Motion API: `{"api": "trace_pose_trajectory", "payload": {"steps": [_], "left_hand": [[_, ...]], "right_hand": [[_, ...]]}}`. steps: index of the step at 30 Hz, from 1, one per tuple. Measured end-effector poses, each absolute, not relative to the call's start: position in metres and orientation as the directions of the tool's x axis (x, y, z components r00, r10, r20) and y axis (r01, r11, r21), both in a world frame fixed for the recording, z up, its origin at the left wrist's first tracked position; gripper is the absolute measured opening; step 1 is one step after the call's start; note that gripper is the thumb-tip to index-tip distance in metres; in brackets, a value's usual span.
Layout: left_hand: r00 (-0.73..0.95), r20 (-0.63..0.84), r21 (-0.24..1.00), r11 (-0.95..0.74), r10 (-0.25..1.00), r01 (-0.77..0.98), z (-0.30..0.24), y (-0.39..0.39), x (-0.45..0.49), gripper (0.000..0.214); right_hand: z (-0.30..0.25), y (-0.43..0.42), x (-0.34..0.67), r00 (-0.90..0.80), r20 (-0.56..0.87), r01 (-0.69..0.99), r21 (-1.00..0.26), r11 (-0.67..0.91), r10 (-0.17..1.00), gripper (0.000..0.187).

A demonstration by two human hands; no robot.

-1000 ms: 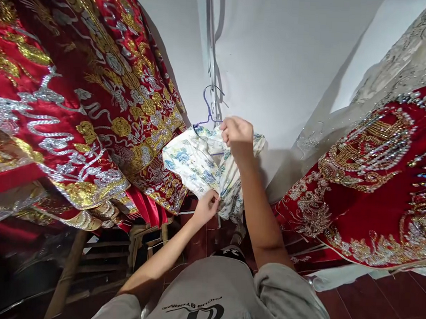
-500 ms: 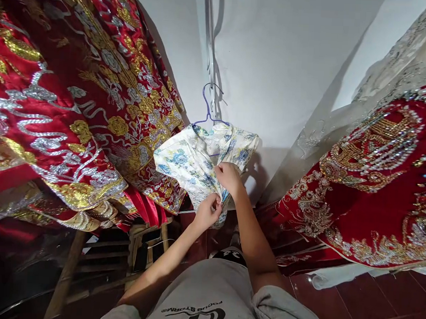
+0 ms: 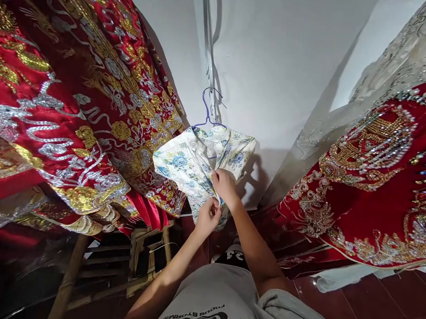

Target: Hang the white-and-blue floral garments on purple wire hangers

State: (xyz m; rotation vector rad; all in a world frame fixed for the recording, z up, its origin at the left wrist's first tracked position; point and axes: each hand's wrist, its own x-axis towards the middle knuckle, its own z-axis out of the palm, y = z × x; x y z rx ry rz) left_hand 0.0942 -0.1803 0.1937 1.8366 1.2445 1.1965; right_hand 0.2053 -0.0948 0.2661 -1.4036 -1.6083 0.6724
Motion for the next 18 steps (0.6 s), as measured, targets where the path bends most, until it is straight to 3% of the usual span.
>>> {"api": "trace_pose_trajectory", "payload": {"steps": [3, 6, 14, 18], "left_hand": [[0.139, 0.325, 0.858, -0.353, 0.936, 0.373, 0.188, -0.180, 0.091, 0.007], [0.098, 0.325, 0.855, -0.337, 0.941, 0.394, 0.184, -0.179, 0.090, 0.009], [0.161, 0.363, 0.771, -0.393, 0.918, 0.501, 0.193, -0.163, 0.099, 0.011], [0.165, 0.452, 0.788, -0.479, 0.876, 0.387, 0.236, -0.141, 0.084, 0.007]], "right_hand": [[0.266, -0.097, 0.210, 0.005, 0.122, 0.149, -0.982, 0.120, 0.993, 0.035], [0.282, -0.093, 0.218, -0.005, 0.038, -0.144, -0.989, 0.036, 0.999, 0.031], [0.369, -0.065, 0.209, 0.025, 0.260, -0.161, -0.952, 0.260, 0.965, 0.033], [0.366, -0.082, 0.202, -0.026, 0.305, -0.135, -0.945, 0.299, 0.952, 0.034]]}}
